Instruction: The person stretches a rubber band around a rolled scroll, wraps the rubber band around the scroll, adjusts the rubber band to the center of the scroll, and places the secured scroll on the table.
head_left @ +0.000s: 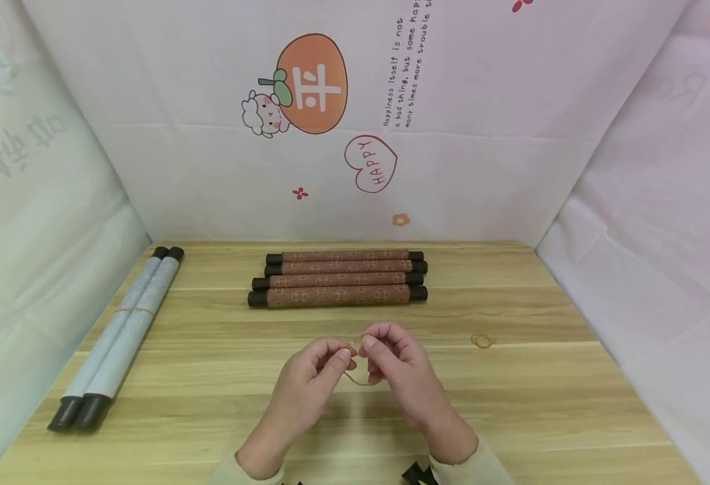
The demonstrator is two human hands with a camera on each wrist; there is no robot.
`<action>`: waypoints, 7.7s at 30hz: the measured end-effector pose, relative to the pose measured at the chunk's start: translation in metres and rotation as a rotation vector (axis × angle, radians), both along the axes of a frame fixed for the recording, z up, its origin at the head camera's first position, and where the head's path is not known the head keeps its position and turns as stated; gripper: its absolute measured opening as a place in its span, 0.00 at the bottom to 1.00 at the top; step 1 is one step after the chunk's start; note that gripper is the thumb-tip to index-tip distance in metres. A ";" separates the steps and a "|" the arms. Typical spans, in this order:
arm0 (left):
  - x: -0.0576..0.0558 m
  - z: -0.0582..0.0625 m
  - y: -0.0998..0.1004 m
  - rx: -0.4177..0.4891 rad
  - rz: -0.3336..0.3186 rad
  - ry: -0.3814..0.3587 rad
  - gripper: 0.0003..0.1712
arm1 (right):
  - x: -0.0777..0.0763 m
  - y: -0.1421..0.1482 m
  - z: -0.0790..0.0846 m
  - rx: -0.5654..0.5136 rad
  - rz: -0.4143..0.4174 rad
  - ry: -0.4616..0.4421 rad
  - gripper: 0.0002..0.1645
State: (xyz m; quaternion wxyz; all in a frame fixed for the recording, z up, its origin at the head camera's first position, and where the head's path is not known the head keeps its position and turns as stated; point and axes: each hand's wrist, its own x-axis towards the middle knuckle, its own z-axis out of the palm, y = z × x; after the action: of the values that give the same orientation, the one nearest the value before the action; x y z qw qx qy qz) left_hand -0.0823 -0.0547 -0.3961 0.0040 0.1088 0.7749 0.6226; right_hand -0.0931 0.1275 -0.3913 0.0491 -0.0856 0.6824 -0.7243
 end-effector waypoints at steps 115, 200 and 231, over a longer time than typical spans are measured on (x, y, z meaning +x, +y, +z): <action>-0.184 -0.027 -0.008 -1.306 -0.174 0.296 0.33 | 0.011 0.037 -0.008 0.111 0.104 0.028 0.25; -0.167 -0.037 0.016 -1.199 -0.266 0.234 0.39 | 0.012 0.031 -0.012 0.112 0.117 0.035 0.25; -0.155 -0.046 0.004 -1.158 -0.245 0.338 0.48 | 0.014 0.033 -0.012 0.124 0.117 0.046 0.25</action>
State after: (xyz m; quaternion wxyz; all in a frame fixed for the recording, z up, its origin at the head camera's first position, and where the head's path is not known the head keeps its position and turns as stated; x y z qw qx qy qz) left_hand -0.2376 -0.0502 -0.4421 0.0110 0.2744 0.9590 0.0700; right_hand -0.0793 0.1602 -0.4031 0.0808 -0.1389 0.7207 -0.6744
